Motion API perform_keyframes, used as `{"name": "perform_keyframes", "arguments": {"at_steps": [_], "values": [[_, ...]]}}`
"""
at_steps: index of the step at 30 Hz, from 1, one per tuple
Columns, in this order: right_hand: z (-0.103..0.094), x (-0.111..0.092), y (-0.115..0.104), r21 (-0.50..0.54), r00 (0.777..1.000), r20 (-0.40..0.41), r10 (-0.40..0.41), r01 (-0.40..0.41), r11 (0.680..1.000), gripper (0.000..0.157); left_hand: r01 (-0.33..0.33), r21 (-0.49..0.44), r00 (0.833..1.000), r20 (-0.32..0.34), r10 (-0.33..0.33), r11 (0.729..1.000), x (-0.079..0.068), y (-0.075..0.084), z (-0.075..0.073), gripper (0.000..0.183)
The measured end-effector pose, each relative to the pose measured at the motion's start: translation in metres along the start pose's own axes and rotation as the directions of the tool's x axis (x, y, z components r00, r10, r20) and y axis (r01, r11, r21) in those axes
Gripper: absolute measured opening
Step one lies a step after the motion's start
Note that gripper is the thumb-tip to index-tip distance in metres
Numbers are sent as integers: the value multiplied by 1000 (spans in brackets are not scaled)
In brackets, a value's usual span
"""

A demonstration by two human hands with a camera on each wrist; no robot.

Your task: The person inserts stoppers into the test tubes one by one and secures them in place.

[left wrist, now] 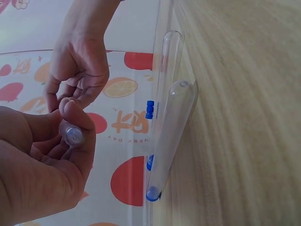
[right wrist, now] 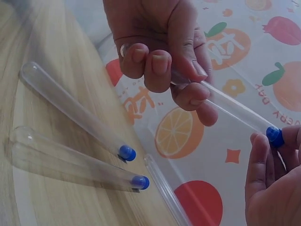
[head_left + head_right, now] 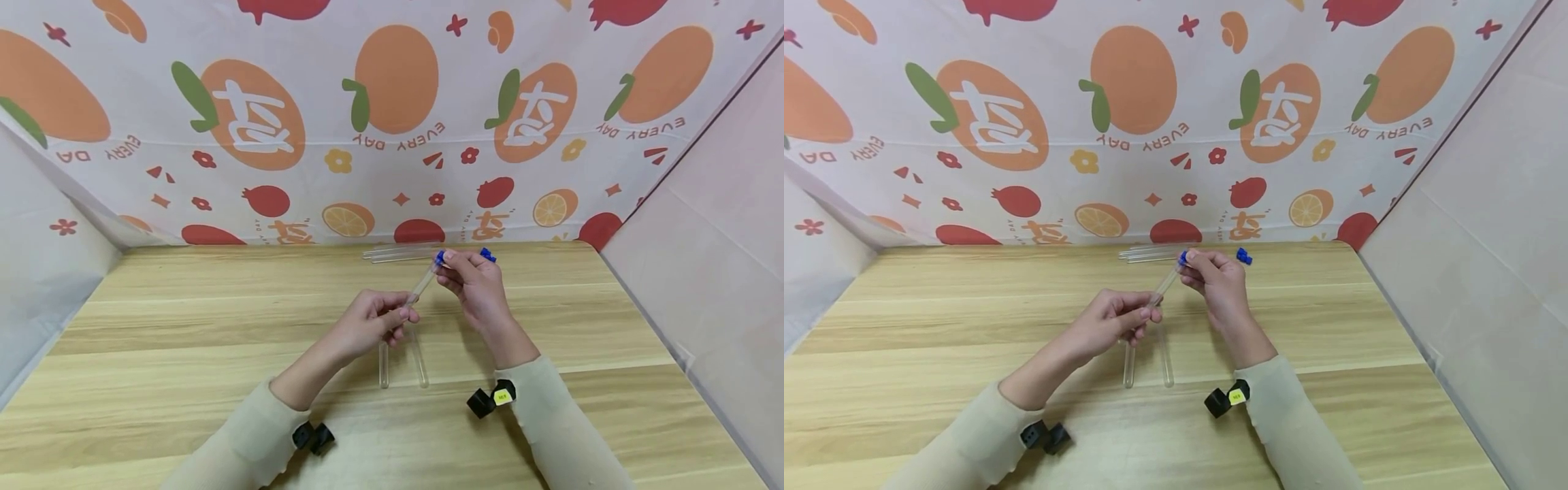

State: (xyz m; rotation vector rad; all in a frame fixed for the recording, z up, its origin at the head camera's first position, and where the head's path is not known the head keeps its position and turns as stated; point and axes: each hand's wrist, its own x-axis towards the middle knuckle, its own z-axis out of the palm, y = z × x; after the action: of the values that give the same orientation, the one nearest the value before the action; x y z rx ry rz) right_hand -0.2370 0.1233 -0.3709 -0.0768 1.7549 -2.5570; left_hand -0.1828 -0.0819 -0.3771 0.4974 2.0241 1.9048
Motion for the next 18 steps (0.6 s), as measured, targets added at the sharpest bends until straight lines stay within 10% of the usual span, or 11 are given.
{"name": "perform_keyframes", "arguments": {"at_steps": [10,18], "values": [[2,2,4,-22,999,2,-42,42,999,12,16,34,1000,-23,-15,999,0,3,-2,35],[5,0,8,-103,971,-2,-239,238,966,14,-13,72,999,-40,16,997,0,3,-2,33]]}}
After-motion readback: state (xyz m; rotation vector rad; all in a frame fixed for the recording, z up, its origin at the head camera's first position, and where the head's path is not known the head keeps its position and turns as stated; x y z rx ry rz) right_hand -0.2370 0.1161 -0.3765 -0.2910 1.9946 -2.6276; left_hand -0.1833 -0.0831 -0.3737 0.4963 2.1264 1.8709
